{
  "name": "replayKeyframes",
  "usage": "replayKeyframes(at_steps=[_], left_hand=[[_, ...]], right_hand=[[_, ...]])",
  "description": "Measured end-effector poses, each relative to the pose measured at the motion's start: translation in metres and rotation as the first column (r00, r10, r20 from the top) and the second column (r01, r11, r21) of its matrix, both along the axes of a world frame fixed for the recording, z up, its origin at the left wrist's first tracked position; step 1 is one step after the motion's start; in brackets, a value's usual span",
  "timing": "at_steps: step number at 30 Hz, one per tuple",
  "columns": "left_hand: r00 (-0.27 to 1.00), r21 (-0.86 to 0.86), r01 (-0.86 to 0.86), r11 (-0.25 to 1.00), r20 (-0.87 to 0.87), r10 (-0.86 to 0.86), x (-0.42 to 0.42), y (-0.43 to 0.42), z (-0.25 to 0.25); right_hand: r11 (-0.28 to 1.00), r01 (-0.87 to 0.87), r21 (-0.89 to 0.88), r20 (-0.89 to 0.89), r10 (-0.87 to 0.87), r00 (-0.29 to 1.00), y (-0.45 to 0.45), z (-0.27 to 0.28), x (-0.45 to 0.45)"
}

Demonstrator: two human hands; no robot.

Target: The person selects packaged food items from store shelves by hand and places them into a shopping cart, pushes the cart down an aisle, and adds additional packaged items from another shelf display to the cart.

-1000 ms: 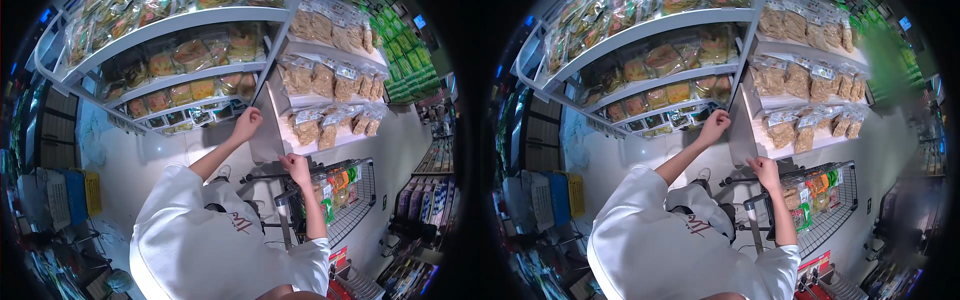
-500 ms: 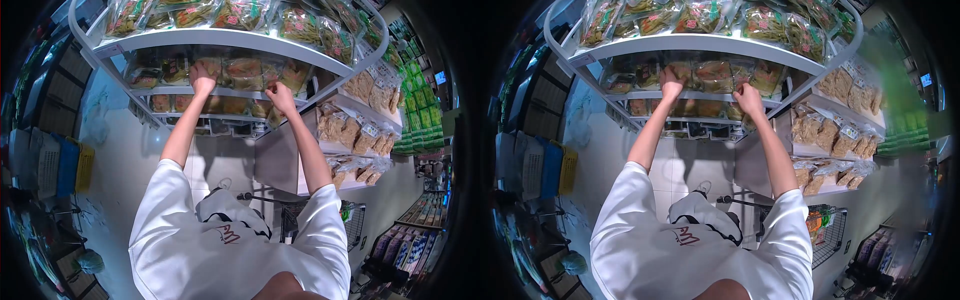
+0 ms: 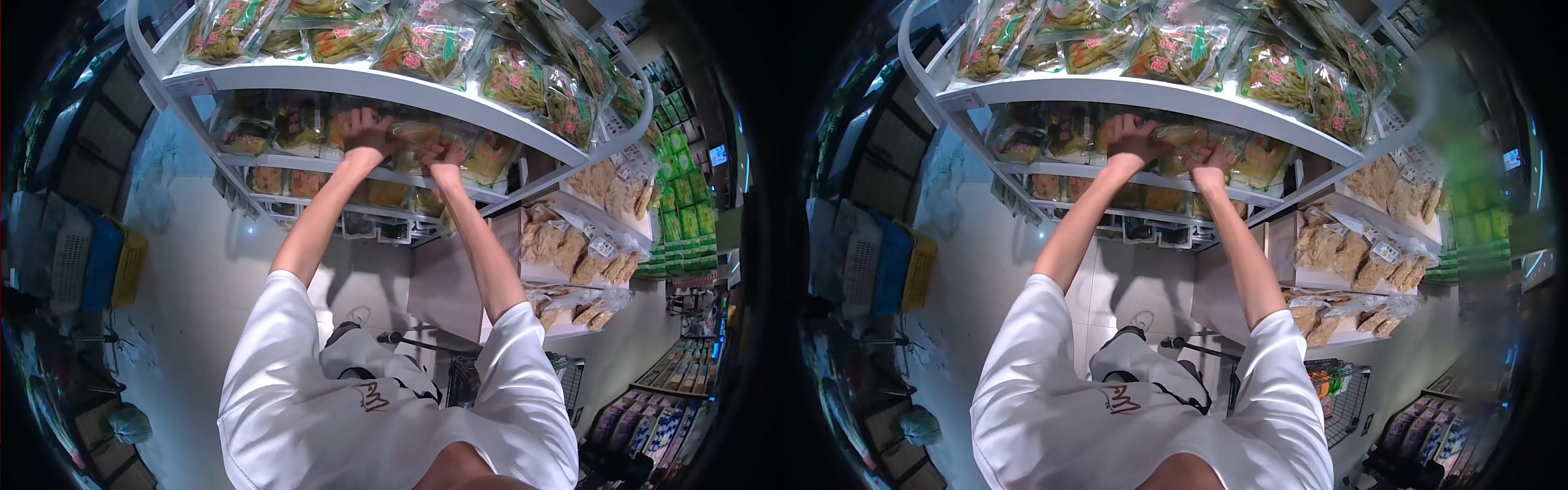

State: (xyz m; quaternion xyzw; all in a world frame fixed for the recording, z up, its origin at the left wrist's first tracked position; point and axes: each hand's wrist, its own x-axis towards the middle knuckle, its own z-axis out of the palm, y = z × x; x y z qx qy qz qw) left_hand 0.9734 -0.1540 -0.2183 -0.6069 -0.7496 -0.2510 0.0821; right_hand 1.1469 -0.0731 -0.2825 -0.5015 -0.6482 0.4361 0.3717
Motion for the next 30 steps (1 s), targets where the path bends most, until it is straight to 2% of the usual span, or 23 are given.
replayKeyframes(at_steps=[1,2,5,8,11,13,14,15,16,17,19,21,23,24,25,26,27,28,29,30], left_hand=[[0.986,0.003,-0.036,0.999,-0.163,0.036,0.005,0.002,0.005],[0.975,-0.019,0.006,1.0,-0.222,-0.01,0.006,0.003,0.009],[0.986,-0.407,0.161,0.899,0.097,-0.133,0.021,0.029,0.007],[0.961,-0.294,0.264,0.918,0.006,-0.275,0.033,0.02,0.003],[0.95,-0.027,0.294,0.956,0.117,-0.289,0.029,-0.01,0.006],[0.933,-0.068,0.237,0.969,0.293,-0.207,0.03,-0.046,0.025],[0.726,0.045,0.282,0.958,0.643,-0.244,0.04,-0.063,0.027],[0.396,0.147,0.273,0.951,0.883,-0.251,0.049,-0.082,0.027],[-0.003,0.219,0.218,0.951,0.975,-0.223,0.061,-0.101,0.025],[-0.296,0.306,0.156,0.939,0.922,-0.251,0.084,-0.117,0.023],[-0.533,0.254,0.114,0.961,0.832,-0.156,0.126,-0.14,0.006],[-0.712,0.29,0.253,0.923,0.702,-0.025,0.165,-0.158,0.005],[-0.669,0.289,0.335,0.897,0.743,0.01,0.204,-0.168,0.005],[-0.634,0.285,0.385,0.878,0.773,0.027,0.221,-0.172,0.007],[-0.596,0.28,0.436,0.855,0.802,0.041,0.235,-0.177,0.011],[-0.488,0.203,0.527,0.825,0.867,0.099,0.246,-0.183,0.016],[-0.414,0.193,0.635,0.748,0.903,0.118,0.253,-0.186,0.007],[-0.336,0.176,0.734,0.656,0.933,0.126,0.259,-0.187,-0.008],[-0.257,0.152,0.821,0.55,0.959,0.12,0.265,-0.188,-0.02],[-0.268,0.151,0.816,0.558,0.954,0.133,0.276,-0.195,-0.002]], right_hand=[[0.998,-0.041,-0.052,-0.086,0.036,0.996,-0.005,-0.001,0.002],[0.991,-0.081,-0.103,-0.173,0.062,0.983,-0.01,-0.001,0.006],[0.99,-0.103,-0.096,0.041,0.107,0.993,-0.02,0.002,0.016],[0.974,-0.16,-0.161,-0.014,0.16,0.987,-0.046,0.021,0.028],[0.937,-0.244,-0.249,-0.158,0.209,0.965,-0.099,0.054,0.062],[0.893,-0.335,-0.3,-0.261,0.261,0.929,-0.127,0.052,0.094],[0.863,-0.362,-0.352,-0.27,0.277,0.922,-0.142,0.051,0.11],[0.826,-0.392,-0.404,-0.285,0.293,0.912,-0.158,0.05,0.126],[0.781,-0.421,-0.46,-0.303,0.308,0.902,-0.175,0.049,0.136],[0.78,-0.409,-0.474,-0.353,0.257,0.9,-0.192,0.051,0.138],[0.784,-0.368,-0.499,-0.439,0.137,0.888,-0.222,0.054,0.148],[0.849,-0.25,-0.465,-0.546,-0.052,0.836,-0.243,0.047,0.154],[0.917,-0.059,-0.395,-0.596,-0.206,0.776,-0.258,0.062,0.165],[0.907,0.115,-0.406,-0.527,-0.335,0.781,-0.264,0.071,0.176],[0.895,0.124,-0.428,-0.599,-0.383,0.703,-0.268,0.08,0.189],[0.886,0.131,-0.445,-0.666,-0.426,0.613,-0.273,0.088,0.205],[0.877,0.139,-0.459,-0.725,-0.461,0.512,-0.279,0.093,0.222],[0.851,0.194,-0.487,-0.72,-0.518,0.462,-0.288,0.096,0.239],[0.845,0.26,-0.467,-0.694,-0.532,0.485,-0.299,0.102,0.255],[0.826,0.333,-0.455,-0.641,-0.563,0.521,-0.311,0.104,0.27]])
